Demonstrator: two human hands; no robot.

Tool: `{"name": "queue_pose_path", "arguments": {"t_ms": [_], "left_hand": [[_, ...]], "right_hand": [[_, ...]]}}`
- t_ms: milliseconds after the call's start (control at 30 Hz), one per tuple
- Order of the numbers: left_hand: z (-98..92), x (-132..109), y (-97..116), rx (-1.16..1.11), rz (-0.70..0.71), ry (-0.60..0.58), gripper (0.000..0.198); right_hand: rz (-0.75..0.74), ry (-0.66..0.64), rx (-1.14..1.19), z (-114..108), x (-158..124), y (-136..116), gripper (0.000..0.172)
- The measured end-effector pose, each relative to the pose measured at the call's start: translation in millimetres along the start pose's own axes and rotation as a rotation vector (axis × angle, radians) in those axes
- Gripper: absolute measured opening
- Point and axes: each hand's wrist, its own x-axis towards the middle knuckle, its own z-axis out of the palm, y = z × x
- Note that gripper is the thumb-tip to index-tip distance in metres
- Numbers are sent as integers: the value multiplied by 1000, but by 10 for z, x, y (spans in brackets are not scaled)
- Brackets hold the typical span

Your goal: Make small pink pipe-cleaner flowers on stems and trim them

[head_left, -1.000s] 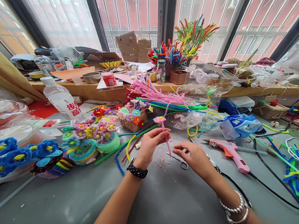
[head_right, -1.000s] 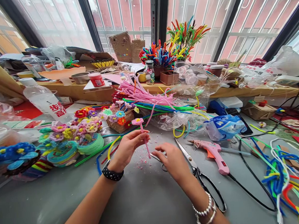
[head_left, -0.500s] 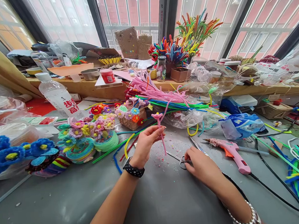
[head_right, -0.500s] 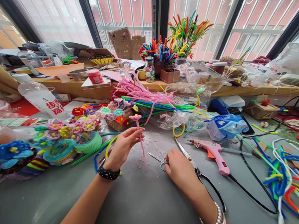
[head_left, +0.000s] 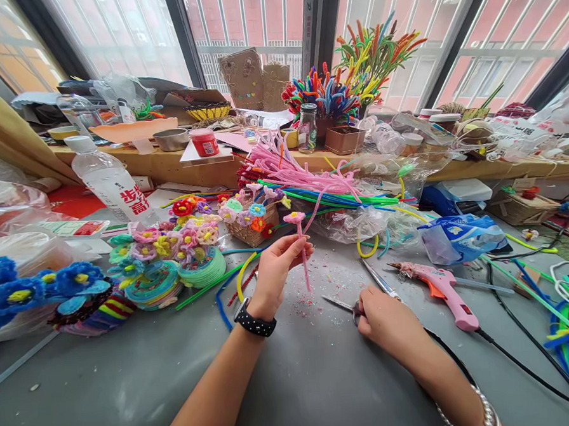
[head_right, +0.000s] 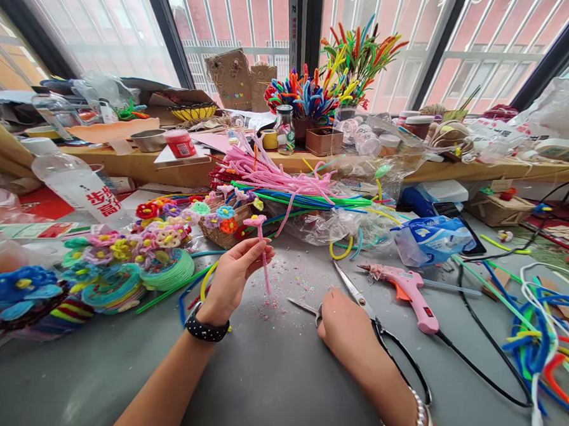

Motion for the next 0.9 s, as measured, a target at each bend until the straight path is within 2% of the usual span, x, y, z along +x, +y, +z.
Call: {"name": "queue_pose_path", "arguments": {"t_ms": [200,367,533,667,767,900], "left_hand": [[-26,7,6,-135,-53,-48,17],[-47,24,12,-195,-69,-26,14],[-54,30,-10,-244,-102,-66,12],[-35,10,-27,-258,-163,-105,8],[-17,-9,-38,-262,-195,-140,5],[-3,-24,-51,-269,-218,-166,4]], "right_hand": [[55,28,239,-65,24,47,8],[80,56,645,-131,79,42,14],[6,73,1042,-158,55,-61,23],[-93,27,1165,-155,22,-138,28],[-112,-31,1218,-146,13,-167,32],[-213,-92,1196,-122,-2,-205,37]]}}
